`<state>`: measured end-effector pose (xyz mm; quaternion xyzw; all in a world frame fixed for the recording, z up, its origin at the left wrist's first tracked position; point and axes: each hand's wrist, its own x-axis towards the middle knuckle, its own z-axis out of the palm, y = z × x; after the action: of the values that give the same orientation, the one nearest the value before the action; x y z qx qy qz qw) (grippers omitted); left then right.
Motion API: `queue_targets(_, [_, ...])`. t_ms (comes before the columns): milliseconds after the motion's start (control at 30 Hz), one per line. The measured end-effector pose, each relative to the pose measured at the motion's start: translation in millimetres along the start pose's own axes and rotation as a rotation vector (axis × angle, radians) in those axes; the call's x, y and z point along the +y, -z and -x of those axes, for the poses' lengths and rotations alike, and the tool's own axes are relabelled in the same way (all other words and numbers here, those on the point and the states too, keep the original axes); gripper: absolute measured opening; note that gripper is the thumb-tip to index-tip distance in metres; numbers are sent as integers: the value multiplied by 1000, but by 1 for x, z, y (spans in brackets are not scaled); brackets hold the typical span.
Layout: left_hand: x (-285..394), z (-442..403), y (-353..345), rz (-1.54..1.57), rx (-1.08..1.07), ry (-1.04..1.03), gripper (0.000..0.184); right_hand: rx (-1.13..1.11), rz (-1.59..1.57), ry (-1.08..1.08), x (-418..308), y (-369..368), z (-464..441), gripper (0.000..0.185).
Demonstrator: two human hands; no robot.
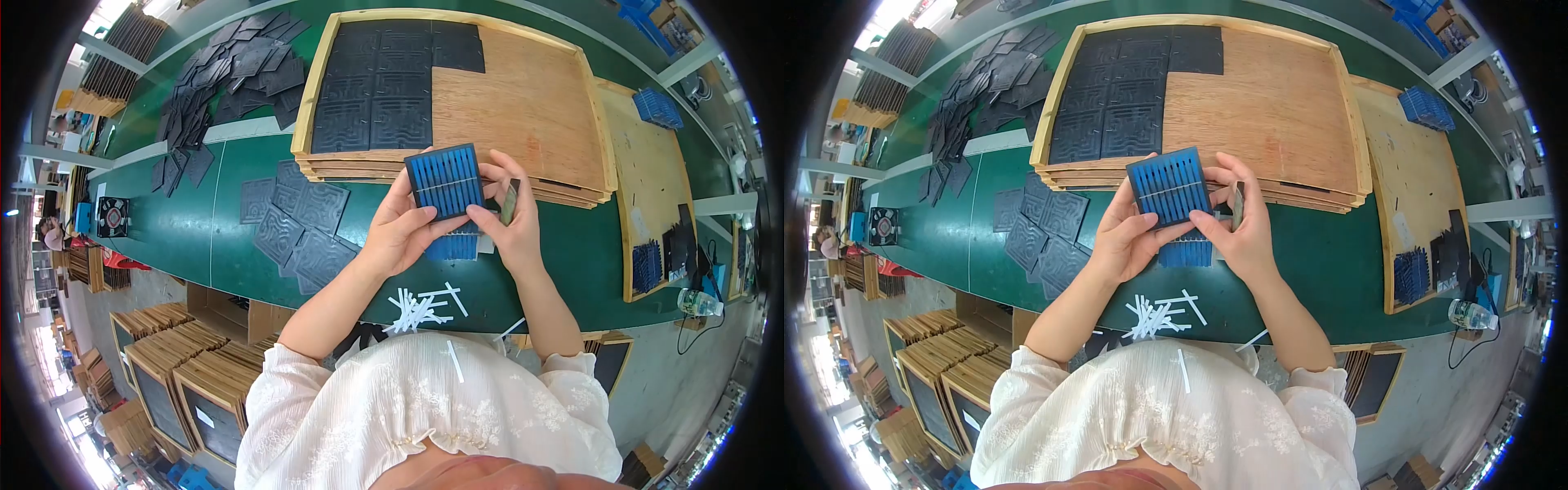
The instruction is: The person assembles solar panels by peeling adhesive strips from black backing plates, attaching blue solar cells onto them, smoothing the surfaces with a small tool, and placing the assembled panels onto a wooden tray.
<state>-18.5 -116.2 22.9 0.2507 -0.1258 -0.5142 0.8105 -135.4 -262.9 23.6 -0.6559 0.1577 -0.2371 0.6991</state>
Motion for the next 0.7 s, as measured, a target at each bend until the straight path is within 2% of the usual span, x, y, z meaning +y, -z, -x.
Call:
queue_targets(333, [-6, -4, 0, -196, 80, -42, 76, 5, -9, -30, 5, -6, 0, 72])
queue_targets(700, [-8, -4, 1, -227, 91, -51, 75, 22, -52, -21, 7, -11, 0, 68])
